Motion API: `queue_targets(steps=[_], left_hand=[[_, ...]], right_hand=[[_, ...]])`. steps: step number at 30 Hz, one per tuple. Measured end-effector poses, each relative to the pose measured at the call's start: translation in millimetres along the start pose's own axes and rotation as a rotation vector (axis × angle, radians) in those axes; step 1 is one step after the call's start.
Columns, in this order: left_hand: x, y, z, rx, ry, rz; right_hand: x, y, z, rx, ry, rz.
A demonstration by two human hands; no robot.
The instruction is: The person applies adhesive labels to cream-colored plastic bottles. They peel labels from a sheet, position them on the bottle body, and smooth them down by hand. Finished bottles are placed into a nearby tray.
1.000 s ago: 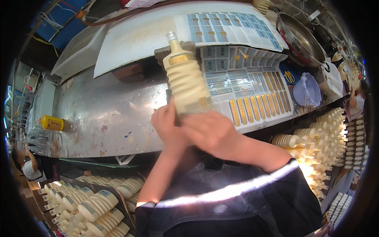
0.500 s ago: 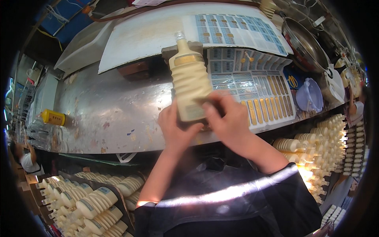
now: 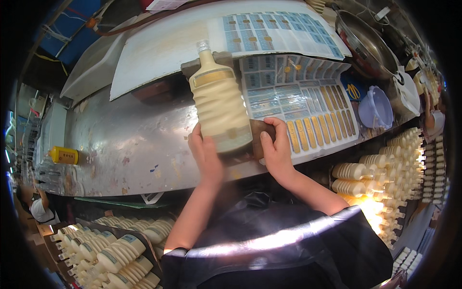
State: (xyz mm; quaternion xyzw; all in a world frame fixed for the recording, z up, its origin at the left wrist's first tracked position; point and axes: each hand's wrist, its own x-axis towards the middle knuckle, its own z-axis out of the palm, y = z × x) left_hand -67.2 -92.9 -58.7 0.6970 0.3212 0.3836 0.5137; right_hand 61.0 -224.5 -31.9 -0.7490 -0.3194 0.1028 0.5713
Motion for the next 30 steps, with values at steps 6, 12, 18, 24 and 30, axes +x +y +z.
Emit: queue_targets(steps=[6, 12, 18, 24, 30], left_hand=[[3, 4, -6, -0.252, 0.01, -0.162], [8, 20, -1, 0.248, 0.004, -0.021], [6, 11, 0, 0.101, 0.044, -0.002], [1, 27, 2, 0.185, 0.053, -0.059], [2, 17, -8, 0.076, -0.008, -0.033]], right_hand=[[12, -16, -6, 0.295, -0.02, 0.108], [6, -48, -1, -0.023, -0.164, -0.09], [10, -13, -5, 0.019, -0.031, -0.022], [12, -83, 12, -0.076, -0.279, -0.318], [13, -75, 14, -0.255, -0.245, -0.28]])
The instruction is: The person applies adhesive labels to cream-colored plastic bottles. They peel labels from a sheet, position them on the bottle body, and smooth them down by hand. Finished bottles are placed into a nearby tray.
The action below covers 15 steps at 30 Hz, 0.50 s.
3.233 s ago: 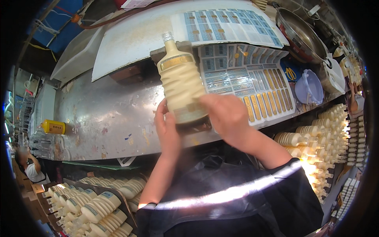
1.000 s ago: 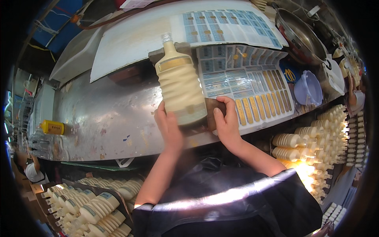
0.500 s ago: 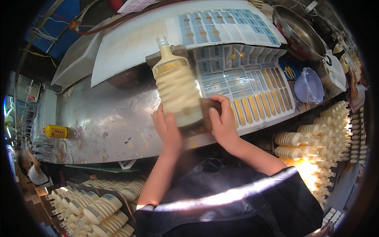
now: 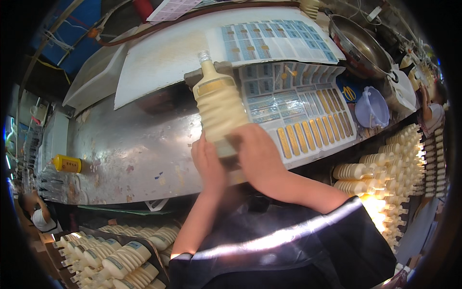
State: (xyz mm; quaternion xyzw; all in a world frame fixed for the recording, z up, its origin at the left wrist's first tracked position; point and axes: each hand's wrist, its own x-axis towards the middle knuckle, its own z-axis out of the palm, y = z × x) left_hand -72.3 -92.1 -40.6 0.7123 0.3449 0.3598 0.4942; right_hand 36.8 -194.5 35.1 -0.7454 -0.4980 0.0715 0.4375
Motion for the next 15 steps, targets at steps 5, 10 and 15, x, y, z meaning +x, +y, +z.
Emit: queue_targets(steps=[5, 10, 15], left_hand=[[-4, -8, -10, 0.202, -0.097, 0.182], [5, -1, -15, 0.248, -0.035, 0.279], [5, 27, -12, 0.477, 0.071, 0.485]], right_hand=[[-25, 59, 4, 0.297, 0.192, 0.316], [-19, 44, -8, 0.224, 0.233, 0.256], [-14, -4, -20, -0.089, 0.218, -0.366]])
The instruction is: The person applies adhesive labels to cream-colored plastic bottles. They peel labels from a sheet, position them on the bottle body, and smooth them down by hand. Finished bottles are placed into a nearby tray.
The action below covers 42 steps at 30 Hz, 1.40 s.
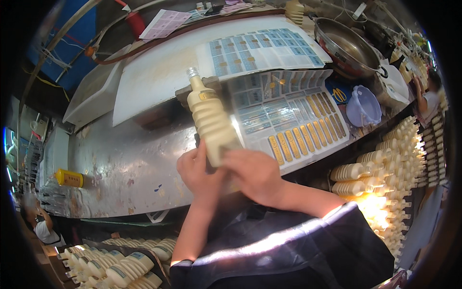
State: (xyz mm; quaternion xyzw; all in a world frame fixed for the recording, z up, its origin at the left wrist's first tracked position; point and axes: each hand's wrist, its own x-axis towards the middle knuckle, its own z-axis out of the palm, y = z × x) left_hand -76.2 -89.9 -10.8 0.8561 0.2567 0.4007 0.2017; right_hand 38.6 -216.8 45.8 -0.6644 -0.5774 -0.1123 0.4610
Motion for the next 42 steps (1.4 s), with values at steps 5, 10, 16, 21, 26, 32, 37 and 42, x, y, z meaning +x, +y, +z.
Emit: queue_targets(steps=[5, 10, 16, 21, 26, 32, 37, 42], left_hand=[[-9, -7, 10, -0.014, -0.028, -0.18], [-6, 1, 15, -0.149, -0.022, -0.019], [23, 19, -14, 0.083, -0.04, 0.206], [32, 19, -17, 0.161, -0.148, 0.492], [39, 42, -8, 0.264, -0.361, 0.582], [40, 54, -6, 0.3, -0.403, 0.545], [18, 62, 0, 0.131, -0.321, 0.427], [-5, 69, 5, -0.341, -0.527, 0.092]], right_hand=[[12, -14, 1, 0.055, -0.044, -0.14], [5, -7, -7, 0.061, -0.078, -0.09], [-1, 20, -31, 0.495, -0.077, 0.534], [-47, 83, -84, 0.214, -0.134, 0.72], [-103, 85, -71, -0.286, -0.371, 0.273], [-133, 90, -64, -0.412, -0.646, 0.199], [-150, 96, -63, -0.429, -0.517, -0.018], [-129, 104, -70, 0.042, -0.381, 0.293]])
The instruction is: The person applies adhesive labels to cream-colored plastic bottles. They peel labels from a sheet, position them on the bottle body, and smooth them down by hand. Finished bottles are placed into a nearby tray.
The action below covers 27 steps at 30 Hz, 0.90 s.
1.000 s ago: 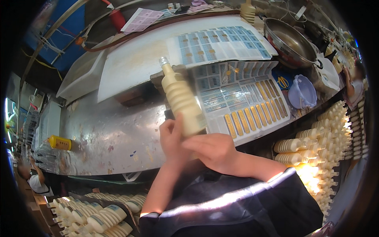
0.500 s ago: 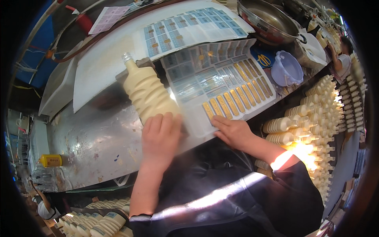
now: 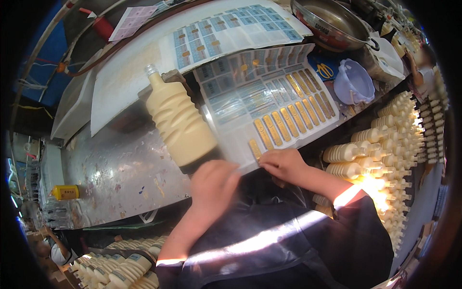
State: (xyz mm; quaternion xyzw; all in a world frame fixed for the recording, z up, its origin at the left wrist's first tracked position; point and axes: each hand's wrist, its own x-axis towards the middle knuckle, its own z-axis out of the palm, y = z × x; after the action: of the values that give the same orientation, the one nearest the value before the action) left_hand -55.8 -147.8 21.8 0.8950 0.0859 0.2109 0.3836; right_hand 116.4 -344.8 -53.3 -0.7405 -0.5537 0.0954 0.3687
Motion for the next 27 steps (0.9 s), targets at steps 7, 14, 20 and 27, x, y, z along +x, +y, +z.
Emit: queue_targets(steps=[7, 14, 20, 27], left_hand=[[12, -9, 16, -1.169, -0.167, -0.821], [46, 3, -49, -0.943, 0.357, -0.616], [79, -31, -78, -0.75, 0.701, -0.464], [85, -94, -81, -0.675, 0.741, -0.551]], right_hand=[[66, -71, -47, 0.112, 0.001, -0.153], [126, -87, -69, -0.201, 0.134, -0.508], [215, -78, -42, -0.162, 0.218, -0.516], [266, -52, -7, 0.02, 0.178, -0.4]])
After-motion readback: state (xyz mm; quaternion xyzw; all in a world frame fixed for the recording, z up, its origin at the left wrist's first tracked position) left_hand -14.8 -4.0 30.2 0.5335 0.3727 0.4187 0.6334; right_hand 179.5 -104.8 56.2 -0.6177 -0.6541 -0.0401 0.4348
